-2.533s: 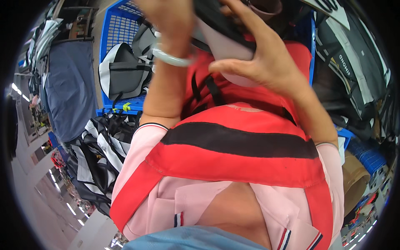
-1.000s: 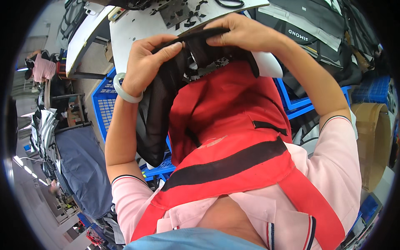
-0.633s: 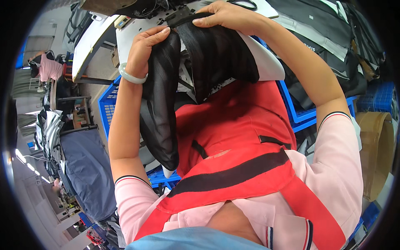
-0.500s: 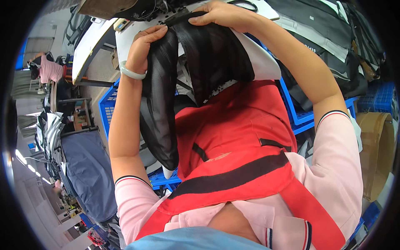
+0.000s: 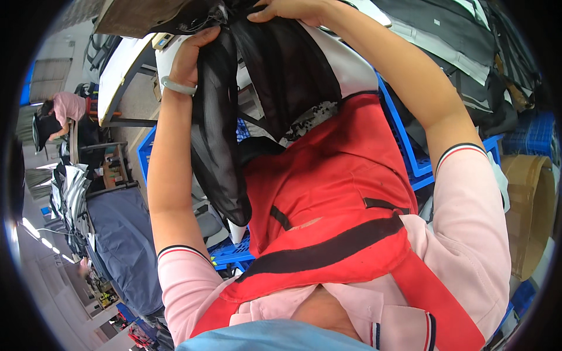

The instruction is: Manually trimming excess material and inspecting fabric components for backpacks or bags.

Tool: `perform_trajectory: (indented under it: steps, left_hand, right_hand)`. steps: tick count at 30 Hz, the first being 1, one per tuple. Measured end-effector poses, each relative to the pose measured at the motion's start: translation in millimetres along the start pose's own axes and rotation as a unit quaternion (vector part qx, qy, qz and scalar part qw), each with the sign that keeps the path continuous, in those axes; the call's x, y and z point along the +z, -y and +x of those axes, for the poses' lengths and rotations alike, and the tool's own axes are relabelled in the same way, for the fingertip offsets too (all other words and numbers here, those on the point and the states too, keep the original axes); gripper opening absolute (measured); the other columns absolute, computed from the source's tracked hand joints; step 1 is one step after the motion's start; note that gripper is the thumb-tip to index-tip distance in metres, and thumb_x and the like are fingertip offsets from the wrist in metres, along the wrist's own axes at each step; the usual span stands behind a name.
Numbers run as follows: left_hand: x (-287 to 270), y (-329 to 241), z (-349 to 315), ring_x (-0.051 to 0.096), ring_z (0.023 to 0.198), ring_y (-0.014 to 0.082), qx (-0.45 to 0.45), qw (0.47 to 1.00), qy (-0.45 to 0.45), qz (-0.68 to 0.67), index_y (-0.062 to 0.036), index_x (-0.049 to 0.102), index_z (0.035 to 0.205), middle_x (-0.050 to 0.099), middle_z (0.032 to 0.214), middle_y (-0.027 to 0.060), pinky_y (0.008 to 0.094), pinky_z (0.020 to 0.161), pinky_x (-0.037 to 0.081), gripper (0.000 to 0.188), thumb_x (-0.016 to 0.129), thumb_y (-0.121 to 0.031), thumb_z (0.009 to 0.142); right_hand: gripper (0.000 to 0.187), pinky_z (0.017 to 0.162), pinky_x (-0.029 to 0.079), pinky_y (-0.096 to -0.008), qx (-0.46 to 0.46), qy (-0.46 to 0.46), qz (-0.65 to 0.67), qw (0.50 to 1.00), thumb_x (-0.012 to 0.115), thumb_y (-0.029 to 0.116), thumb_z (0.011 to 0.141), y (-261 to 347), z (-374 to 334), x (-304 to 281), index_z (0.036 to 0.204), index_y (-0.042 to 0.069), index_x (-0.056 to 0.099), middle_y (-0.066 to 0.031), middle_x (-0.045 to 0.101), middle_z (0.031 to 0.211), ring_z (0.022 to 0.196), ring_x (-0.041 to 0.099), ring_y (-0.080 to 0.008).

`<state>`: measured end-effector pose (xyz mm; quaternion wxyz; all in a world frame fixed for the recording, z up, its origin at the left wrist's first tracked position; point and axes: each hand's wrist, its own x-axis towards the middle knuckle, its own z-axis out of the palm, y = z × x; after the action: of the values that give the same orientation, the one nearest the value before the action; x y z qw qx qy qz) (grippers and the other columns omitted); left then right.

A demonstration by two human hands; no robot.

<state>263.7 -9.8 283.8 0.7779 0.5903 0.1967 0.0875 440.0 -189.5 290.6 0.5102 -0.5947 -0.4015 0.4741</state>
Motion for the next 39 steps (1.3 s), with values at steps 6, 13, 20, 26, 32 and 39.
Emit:
perform_trajectory:
  steps: [6,13,20,26,32,39]
  left_hand:
    - [-16.7,1.4,-4.8,0.065,0.091,0.0188,0.007,0.999,-0.052,-0.001,0.0029,0.064,0.111,0.068,0.101,0.0105,0.0274,0.083,0.051,0.027,0.061,-0.010,0.088]
    - [-0.4,19.6,-50.8,0.066,0.082,0.0162,0.005,0.999,-0.012,-0.041,0.0036,0.066,0.107,0.069,0.094,0.0094,0.0238,0.076,0.052,0.023,0.060,-0.011,0.090]
    - [32.8,29.6,-77.3,0.064,0.083,0.0121,0.005,0.999,0.022,0.044,0.0026,0.066,0.111,0.069,0.098,0.0073,0.0215,0.076,0.051,0.024,0.059,-0.012,0.092]
    - [53.9,43.1,-78.7,0.062,0.080,0.0080,0.009,0.991,-0.003,0.132,0.0048,0.066,0.105,0.068,0.091,0.0040,0.0186,0.072,0.047,0.026,0.067,-0.015,0.088]
    - [68.7,38.7,-87.4,0.062,0.079,0.0090,0.039,0.986,-0.052,0.153,0.0055,0.067,0.105,0.068,0.089,0.0041,0.0193,0.072,0.048,0.027,0.070,-0.013,0.085]
    - [46.4,40.9,-98.4,0.061,0.077,0.0099,0.027,0.989,-0.096,0.113,0.0067,0.067,0.104,0.068,0.088,0.0049,0.0200,0.072,0.047,0.029,0.071,-0.014,0.084]
  right_hand:
    - [0.045,0.087,0.047,-0.0333,0.005,-0.086,-0.065,0.994,0.068,0.023,0.087,3.1,-3.5,-20.4,0.120,-0.006,0.059,-0.0144,0.066,0.107,0.097,0.061,-0.0218]
    - [0.020,0.069,0.037,-0.0310,0.292,0.299,-0.206,0.885,0.070,0.024,0.080,-81.0,-195.1,-53.4,0.073,0.008,0.061,0.0038,0.052,0.070,0.068,0.043,-0.0105]
    - [0.047,0.093,0.042,-0.0336,0.663,0.462,-0.165,0.565,0.065,0.045,0.086,-247.6,-486.2,-56.4,0.118,0.010,0.065,-0.0037,0.063,0.117,0.107,0.056,-0.0170]
    - [0.018,0.075,0.048,-0.0333,0.021,0.024,-0.380,0.925,0.055,0.011,0.089,-142.8,-294.1,-48.1,0.099,-0.002,0.059,-0.0128,0.061,0.093,0.085,0.060,-0.0228]
    - [0.039,0.086,0.049,-0.0414,-0.367,-0.297,-0.484,0.737,0.065,0.015,0.076,-119.2,-84.4,-98.9,0.111,-0.003,0.062,-0.0244,0.065,0.104,0.097,0.064,-0.0346]
    - [0.033,0.083,0.047,-0.0403,0.046,-0.099,-0.597,0.795,0.060,0.015,0.083,-76.8,-23.5,-54.8,0.112,0.000,0.059,-0.0232,0.063,0.098,0.095,0.060,-0.0365]
